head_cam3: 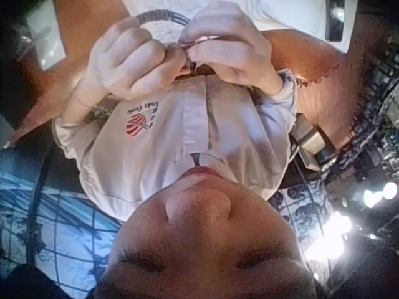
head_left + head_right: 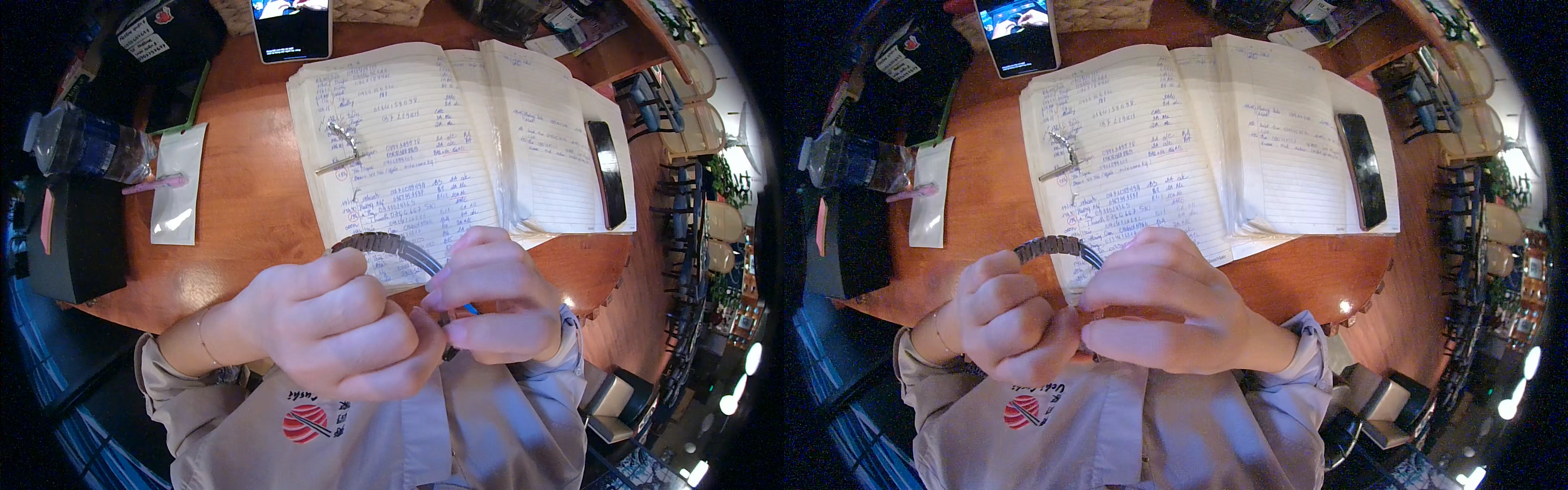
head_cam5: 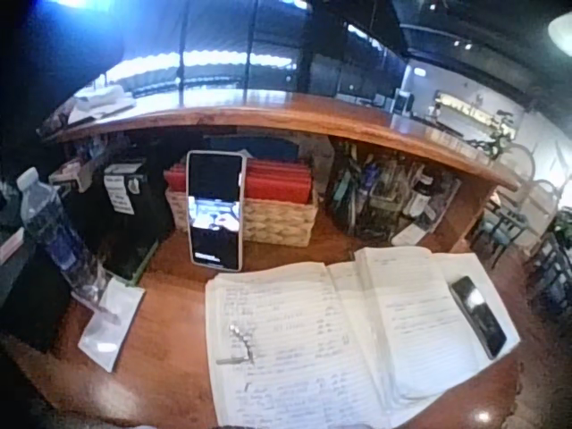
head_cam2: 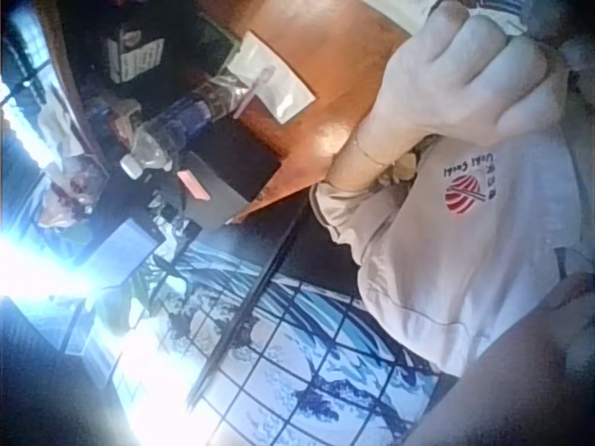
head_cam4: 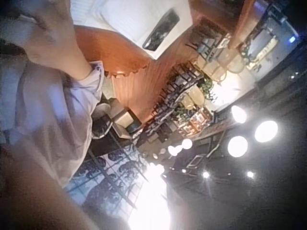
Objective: The person holds a metal watch band and uses a small tool to manipulate the clasp and links. They repeatedly open and close the clasp, adjust the band, and inspect the mechanism while seated at a wooden table with a notebook and phone nearby.
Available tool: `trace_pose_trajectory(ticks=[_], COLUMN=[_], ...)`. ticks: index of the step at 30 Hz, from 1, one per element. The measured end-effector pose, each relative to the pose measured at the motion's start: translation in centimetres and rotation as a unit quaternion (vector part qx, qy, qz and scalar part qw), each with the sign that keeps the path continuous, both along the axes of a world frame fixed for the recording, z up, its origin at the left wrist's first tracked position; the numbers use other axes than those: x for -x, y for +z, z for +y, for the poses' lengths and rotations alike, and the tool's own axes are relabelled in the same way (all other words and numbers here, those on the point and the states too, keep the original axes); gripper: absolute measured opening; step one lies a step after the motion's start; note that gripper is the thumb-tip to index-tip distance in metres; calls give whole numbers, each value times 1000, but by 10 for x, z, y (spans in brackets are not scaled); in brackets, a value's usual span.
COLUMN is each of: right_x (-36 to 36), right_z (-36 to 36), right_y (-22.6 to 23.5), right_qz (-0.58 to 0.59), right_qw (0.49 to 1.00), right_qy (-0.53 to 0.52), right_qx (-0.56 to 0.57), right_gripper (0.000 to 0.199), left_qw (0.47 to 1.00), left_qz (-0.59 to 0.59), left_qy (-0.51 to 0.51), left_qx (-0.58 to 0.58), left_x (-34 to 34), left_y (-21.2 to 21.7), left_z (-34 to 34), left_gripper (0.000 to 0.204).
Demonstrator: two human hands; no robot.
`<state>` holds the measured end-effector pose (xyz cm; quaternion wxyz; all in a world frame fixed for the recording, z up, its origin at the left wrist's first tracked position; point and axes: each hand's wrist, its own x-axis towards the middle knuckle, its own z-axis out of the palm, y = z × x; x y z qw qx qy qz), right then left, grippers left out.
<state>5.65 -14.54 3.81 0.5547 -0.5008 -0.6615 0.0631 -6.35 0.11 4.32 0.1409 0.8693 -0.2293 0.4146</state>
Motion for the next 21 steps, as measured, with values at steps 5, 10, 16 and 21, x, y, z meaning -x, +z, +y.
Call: trace_pose_trajectory(ticks=[5,10,16,21], right_x=[3,4,10,13], right_z=[0,0,1,2], right_y=[0,-2,-1,-2], right_qz=[38,36,29,62], right_qw=[999,999,998,997], right_qy=[-5,0,-33,-33], right_qx=[-8,-20,-45,-42], right_gripper=[20,21,19,15], left_qw=[1000,1000,1000,999], left_qz=[-7,-8,-18,-26], left_qy=[-15,-17,-12,-12], left_qx=[0,-10,-11,-21], left_x=[0,1,1,0], left_y=[3,3,4,2], left_z=[2,3,2,2], left_gripper=[12,11,11,11])
